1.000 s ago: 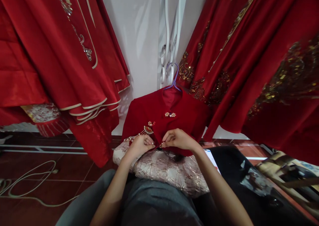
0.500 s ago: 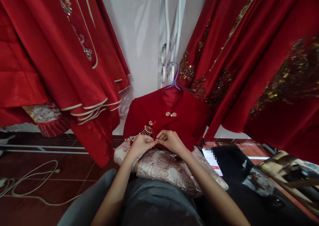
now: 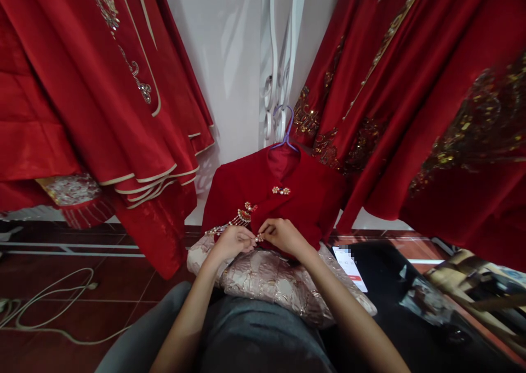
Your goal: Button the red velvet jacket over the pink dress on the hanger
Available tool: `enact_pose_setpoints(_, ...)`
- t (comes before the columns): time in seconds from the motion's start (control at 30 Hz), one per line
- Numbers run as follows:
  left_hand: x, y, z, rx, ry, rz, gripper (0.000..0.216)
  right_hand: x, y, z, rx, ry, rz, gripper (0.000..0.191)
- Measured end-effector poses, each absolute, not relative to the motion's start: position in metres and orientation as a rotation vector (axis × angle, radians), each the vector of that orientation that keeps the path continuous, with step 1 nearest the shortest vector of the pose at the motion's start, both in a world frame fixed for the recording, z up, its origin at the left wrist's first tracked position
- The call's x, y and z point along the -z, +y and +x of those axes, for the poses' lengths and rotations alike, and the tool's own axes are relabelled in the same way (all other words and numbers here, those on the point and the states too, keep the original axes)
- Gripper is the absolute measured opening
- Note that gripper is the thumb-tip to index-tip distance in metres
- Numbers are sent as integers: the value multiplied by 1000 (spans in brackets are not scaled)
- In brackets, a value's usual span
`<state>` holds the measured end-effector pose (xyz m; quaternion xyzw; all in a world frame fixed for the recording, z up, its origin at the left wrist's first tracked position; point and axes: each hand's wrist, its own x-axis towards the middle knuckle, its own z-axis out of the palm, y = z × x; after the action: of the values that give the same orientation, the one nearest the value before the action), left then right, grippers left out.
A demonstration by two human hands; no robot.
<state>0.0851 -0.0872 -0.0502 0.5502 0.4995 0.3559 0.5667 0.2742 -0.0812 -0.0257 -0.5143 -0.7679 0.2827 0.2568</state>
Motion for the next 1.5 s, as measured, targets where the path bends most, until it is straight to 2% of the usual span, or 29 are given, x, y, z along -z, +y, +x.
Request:
enact_pose_setpoints(0.13, 40, -82, 62, -988, 1295, 1452, 32, -2, -87, 300, -710, -2045, -1426, 10)
enact_pose_setpoints(0.23, 30, -80, 47, -1113, 1412, 1571, 32, -25, -93, 317, -675, -1934, -1382, 14)
enact_pose_setpoints(0.33, 23, -84, 46, -1047, 1455, 1724, 30, -35, -97, 322, -686, -1931, -1364, 18)
enact_pose_setpoints(0.5, 28, -93, 73, -739, 1382, 1892, 24, -21, -101, 305, -859, -2178, -1404, 23)
enact_pose_setpoints(0.67, 33, -96, 88, -720, 1492, 1932, 15, -1, -102, 288, -840, -2437, -1553, 45)
enact_pose_setpoints(0.9, 41, -92, 91, -844, 1402, 1870, 12, 29, -84, 272, -873, -2163, -1435, 13)
enact_pose_setpoints(1.0, 44, -89, 90, -914, 1347, 1791, 10, 30, -79, 270, -910, -2090, -1360, 11)
enact_pose_setpoints(1.07, 44, -86, 89, -987, 1260, 1644, 18, 24, -79, 275, -968, -2072, -1341, 9)
enact_pose_setpoints(1.2, 41, -77, 89, -1237, 1092, 1198, 37, 0, -83, 301, -1336, -2109, -1264, 10)
enact_pose_setpoints(1.3, 41, -72, 97, -1321, 907, 897, 36, -15, -87, 323, -1521, -2164, -1124, 13)
enact_pose_setpoints(1.5, 42, -71, 115, -1361, 842, 693, 29, -21, -89, 333, -1505, -2210, -1088, 15)
